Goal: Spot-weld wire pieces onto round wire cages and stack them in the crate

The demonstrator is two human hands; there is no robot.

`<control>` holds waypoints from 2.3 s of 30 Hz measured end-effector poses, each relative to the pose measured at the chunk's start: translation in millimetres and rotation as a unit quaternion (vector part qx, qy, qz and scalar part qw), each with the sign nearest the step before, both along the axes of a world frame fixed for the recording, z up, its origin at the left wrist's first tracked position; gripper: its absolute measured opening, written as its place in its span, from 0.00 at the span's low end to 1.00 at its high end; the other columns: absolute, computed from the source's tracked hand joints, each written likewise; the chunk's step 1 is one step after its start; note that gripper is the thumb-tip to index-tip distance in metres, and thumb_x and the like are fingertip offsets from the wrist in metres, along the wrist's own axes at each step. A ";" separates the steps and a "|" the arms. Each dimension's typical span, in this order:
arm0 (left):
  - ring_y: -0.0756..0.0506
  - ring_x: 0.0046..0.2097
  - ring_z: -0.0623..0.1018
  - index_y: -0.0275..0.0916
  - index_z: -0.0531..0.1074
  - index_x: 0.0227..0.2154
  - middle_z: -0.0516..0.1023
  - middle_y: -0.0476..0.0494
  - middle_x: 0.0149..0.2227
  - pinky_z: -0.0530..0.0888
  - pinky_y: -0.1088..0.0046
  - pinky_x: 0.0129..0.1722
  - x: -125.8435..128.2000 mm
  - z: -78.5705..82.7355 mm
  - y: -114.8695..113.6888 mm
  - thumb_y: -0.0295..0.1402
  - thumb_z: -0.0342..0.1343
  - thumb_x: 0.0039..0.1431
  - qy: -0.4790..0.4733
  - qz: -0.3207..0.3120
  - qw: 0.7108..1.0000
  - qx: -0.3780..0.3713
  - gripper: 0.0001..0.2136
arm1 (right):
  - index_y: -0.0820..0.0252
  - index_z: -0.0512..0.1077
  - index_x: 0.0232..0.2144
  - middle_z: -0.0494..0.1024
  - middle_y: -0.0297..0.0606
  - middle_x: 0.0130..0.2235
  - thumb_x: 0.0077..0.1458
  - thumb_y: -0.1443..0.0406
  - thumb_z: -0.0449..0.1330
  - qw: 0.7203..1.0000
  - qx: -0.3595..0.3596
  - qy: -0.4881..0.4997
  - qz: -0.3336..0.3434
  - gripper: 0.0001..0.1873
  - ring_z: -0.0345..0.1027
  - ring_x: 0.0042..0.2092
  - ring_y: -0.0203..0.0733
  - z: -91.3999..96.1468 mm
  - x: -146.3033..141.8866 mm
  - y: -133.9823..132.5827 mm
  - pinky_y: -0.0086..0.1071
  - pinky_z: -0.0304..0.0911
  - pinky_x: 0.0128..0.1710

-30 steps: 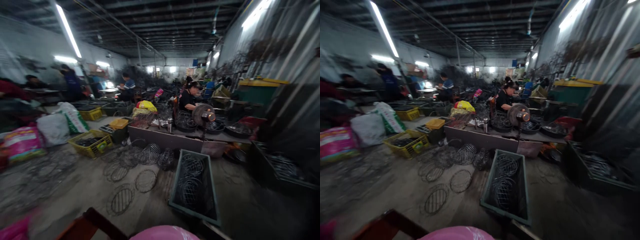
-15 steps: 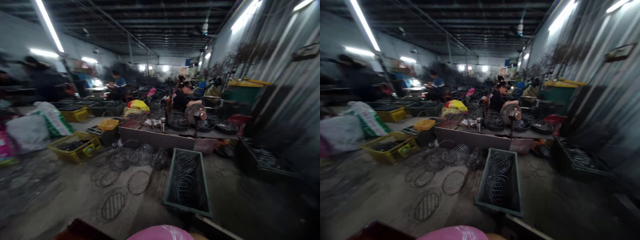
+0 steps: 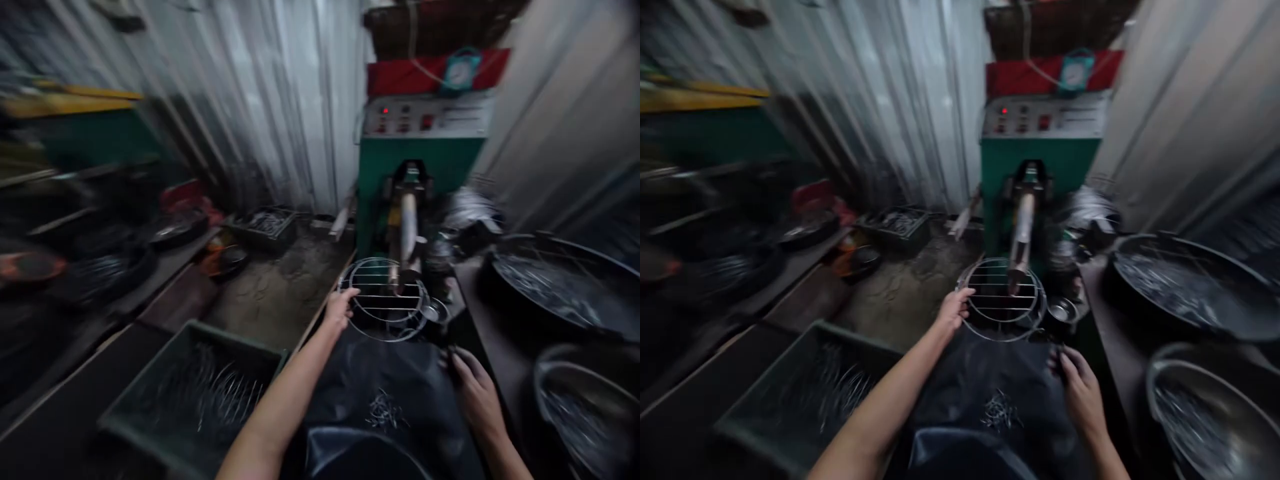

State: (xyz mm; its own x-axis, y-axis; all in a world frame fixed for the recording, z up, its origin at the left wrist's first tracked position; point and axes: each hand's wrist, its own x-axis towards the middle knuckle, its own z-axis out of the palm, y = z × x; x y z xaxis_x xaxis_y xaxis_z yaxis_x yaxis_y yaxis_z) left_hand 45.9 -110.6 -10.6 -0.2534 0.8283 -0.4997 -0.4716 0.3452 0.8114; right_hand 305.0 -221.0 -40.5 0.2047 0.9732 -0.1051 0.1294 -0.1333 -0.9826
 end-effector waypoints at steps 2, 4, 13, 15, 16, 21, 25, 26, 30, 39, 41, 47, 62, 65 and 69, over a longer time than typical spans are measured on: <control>0.59 0.16 0.51 0.35 0.62 0.23 0.53 0.59 0.16 0.48 0.82 0.14 6.2 -2.6 5.1 0.30 0.63 0.42 0.008 -0.025 1.000 0.016 0.12 | 0.60 0.70 0.37 0.77 0.40 0.34 0.50 0.51 0.58 0.998 0.033 0.036 -0.027 0.20 0.71 0.34 0.43 10.0 -6.2 7.1 0.34 0.65 0.36; 0.59 0.16 0.50 0.37 0.60 0.21 0.52 0.61 0.16 0.47 0.82 0.14 1.0 -3.3 8.9 0.32 0.64 0.36 0.012 -0.028 0.999 0.033 0.15 | 0.61 0.70 0.35 0.77 0.39 0.32 0.50 0.52 0.58 0.996 0.068 0.052 0.002 0.19 0.70 0.32 0.40 17.1 -20.9 23.5 0.32 0.65 0.34; 0.60 0.16 0.49 0.38 0.56 0.20 0.53 0.61 0.16 0.47 0.83 0.14 -3.3 -17.2 13.4 0.34 0.65 0.29 -0.035 -0.056 0.997 0.030 0.21 | 0.58 0.68 0.35 0.76 0.37 0.37 0.53 0.56 0.57 0.982 0.135 0.130 0.001 0.12 0.70 0.32 0.37 13.7 -43.8 43.8 0.32 0.65 0.35; 0.60 0.16 0.50 0.39 0.55 0.21 0.52 0.62 0.16 0.49 0.84 0.14 -6.3 -23.1 8.1 0.35 0.66 0.29 -0.066 -0.054 0.996 0.035 0.22 | 0.57 0.69 0.36 0.76 0.37 0.37 0.54 0.58 0.57 0.981 0.137 0.135 -0.011 0.10 0.70 0.33 0.37 11.3 -38.7 38.9 0.32 0.65 0.36; 0.60 0.16 0.50 0.39 0.55 0.21 0.52 0.62 0.16 0.49 0.84 0.14 -8.7 -25.1 5.4 0.35 0.66 0.29 -0.082 -0.052 0.995 0.038 0.22 | 0.57 0.69 0.36 0.76 0.37 0.37 0.54 0.58 0.57 0.983 0.133 0.129 -0.010 0.10 0.69 0.33 0.37 10.4 -36.8 35.7 0.31 0.64 0.35; 0.60 0.15 0.50 0.39 0.55 0.22 0.53 0.62 0.16 0.48 0.85 0.14 -17.7 -24.5 0.9 0.34 0.66 0.30 -0.098 -0.040 0.993 0.053 0.22 | 0.58 0.70 0.34 0.76 0.37 0.34 0.54 0.58 0.57 0.989 0.109 0.098 0.007 0.10 0.68 0.31 0.36 11.6 -39.6 25.0 0.31 0.64 0.34; 0.60 0.15 0.50 0.38 0.55 0.22 0.52 0.62 0.16 0.48 0.84 0.14 -16.8 -17.8 1.8 0.34 0.65 0.31 -0.071 -0.029 0.994 0.083 0.21 | 0.58 0.71 0.34 0.76 0.37 0.34 0.54 0.58 0.57 0.988 0.120 0.098 0.026 0.10 0.69 0.31 0.37 13.1 -49.9 31.9 0.30 0.64 0.32; 0.60 0.15 0.50 0.38 0.57 0.22 0.52 0.62 0.17 0.48 0.84 0.14 -16.6 -15.9 1.0 0.34 0.65 0.32 -0.062 -0.023 0.993 0.098 0.20 | 0.58 0.71 0.35 0.76 0.37 0.33 0.54 0.58 0.57 0.987 0.126 0.094 0.039 0.11 0.69 0.31 0.37 12.1 -52.3 34.1 0.31 0.64 0.32; 0.60 0.15 0.50 0.38 0.61 0.27 0.53 0.62 0.17 0.48 0.84 0.14 -18.5 -12.7 -3.8 0.33 0.65 0.33 -0.049 0.001 0.989 0.139 0.19 | 0.58 0.73 0.35 0.76 0.37 0.31 0.54 0.59 0.56 0.983 0.153 0.053 0.088 0.11 0.69 0.31 0.37 1.6 -59.5 38.0 0.31 0.65 0.32; 0.60 0.15 0.50 0.39 0.54 0.21 0.53 0.62 0.15 0.49 0.84 0.13 -17.0 -33.4 -3.1 0.34 0.66 0.29 -0.111 0.020 0.993 0.034 0.22 | 0.58 0.73 0.35 0.75 0.36 0.29 0.56 0.59 0.53 0.981 0.163 -0.062 0.088 0.11 0.69 0.30 0.37 -10.0 -62.3 40.9 0.29 0.65 0.32; 0.60 0.15 0.50 0.39 0.54 0.21 0.53 0.62 0.15 0.49 0.84 0.13 -16.4 -31.7 -2.2 0.34 0.66 0.29 -0.112 0.021 0.993 0.027 0.22 | 0.58 0.72 0.35 0.75 0.36 0.28 0.56 0.59 0.53 0.981 0.157 -0.077 0.085 0.11 0.69 0.30 0.37 -6.2 -62.9 42.6 0.28 0.64 0.31; 0.60 0.15 0.50 0.38 0.56 0.21 0.53 0.62 0.15 0.48 0.84 0.13 -18.4 -13.3 7.0 0.34 0.66 0.29 -0.067 0.007 0.996 0.050 0.21 | 0.59 0.72 0.36 0.75 0.36 0.26 0.55 0.59 0.52 0.981 0.122 -0.119 0.090 0.13 0.69 0.28 0.38 4.3 -66.9 55.2 0.29 0.64 0.29; 0.60 0.15 0.49 0.38 0.56 0.20 0.53 0.62 0.15 0.48 0.83 0.13 -22.6 -6.1 22.7 0.33 0.66 0.28 -0.051 -0.005 0.998 0.048 0.21 | 0.61 0.71 0.33 0.76 0.36 0.25 0.50 0.58 0.55 0.993 0.052 -0.033 0.099 0.13 0.68 0.23 0.38 26.0 -72.5 76.0 0.30 0.62 0.23; 0.60 0.15 0.50 0.38 0.56 0.20 0.53 0.61 0.15 0.48 0.84 0.13 -22.4 -6.3 23.6 0.33 0.66 0.28 -0.047 -0.007 0.998 0.048 0.20 | 0.60 0.71 0.33 0.76 0.37 0.27 0.49 0.57 0.55 0.994 0.054 -0.024 0.093 0.13 0.68 0.23 0.38 24.9 -74.1 76.2 0.30 0.62 0.22; 0.60 0.15 0.50 0.38 0.57 0.20 0.53 0.61 0.15 0.49 0.84 0.13 -21.3 -5.8 25.8 0.33 0.65 0.28 -0.039 -0.006 0.998 0.044 0.20 | 0.60 0.71 0.32 0.76 0.38 0.28 0.49 0.57 0.56 0.994 0.064 -0.017 0.086 0.13 0.69 0.24 0.39 22.9 -74.8 76.6 0.29 0.61 0.22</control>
